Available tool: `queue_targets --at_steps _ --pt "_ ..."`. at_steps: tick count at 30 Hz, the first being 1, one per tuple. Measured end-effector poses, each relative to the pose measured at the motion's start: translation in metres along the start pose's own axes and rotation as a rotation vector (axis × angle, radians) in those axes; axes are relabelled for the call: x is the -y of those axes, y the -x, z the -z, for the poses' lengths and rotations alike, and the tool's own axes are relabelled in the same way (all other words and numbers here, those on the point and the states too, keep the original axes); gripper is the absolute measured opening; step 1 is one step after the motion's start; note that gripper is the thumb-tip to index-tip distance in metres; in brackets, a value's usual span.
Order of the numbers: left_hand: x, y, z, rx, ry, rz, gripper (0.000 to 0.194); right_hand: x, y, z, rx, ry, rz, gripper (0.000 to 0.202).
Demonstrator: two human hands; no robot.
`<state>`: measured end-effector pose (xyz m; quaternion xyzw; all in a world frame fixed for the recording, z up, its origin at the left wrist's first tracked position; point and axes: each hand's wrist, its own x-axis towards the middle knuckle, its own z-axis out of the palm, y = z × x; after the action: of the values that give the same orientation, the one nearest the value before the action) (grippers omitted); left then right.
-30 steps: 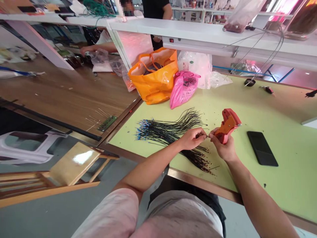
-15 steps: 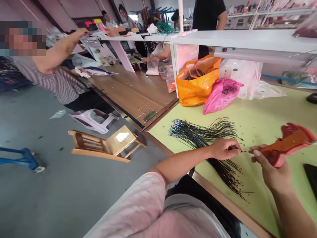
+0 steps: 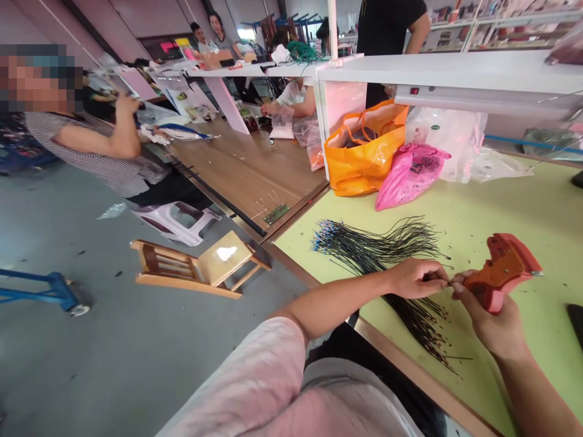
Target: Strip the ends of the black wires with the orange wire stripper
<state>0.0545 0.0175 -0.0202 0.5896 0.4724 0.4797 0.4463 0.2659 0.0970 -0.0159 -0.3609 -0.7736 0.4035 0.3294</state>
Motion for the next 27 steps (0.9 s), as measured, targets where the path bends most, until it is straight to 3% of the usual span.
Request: queue_targets --at_steps 6,12,17,22,27 --pt "0.005 -0.003 0.005 0.005 -0.074 -0.003 0.014 -0.004 -0.002 -0.003 -0.023 -0.090 -0.010 0.038" --pt "-0.010 0.013 0.004 -0.091 -0.116 -0.029 0.016 0.025 0.008 -0.014 -0.044 -0.272 -0.046 0.041" --pt "-0.001 0.014 0.010 -0.120 -0.006 0.017 0.030 0.026 -0.001 -0.020 -0.053 -0.465 -0.127 0.048" --pt "-0.001 0.018 0.008 -0.091 0.026 0.040 0.044 0.025 0.003 -0.023 0.001 -0.532 -0.159 0.059" --pt "-0.005 0.018 0.007 -0.135 -0.004 0.095 0.043 0.030 0.005 -0.024 0.089 -0.494 -0.129 0.061"
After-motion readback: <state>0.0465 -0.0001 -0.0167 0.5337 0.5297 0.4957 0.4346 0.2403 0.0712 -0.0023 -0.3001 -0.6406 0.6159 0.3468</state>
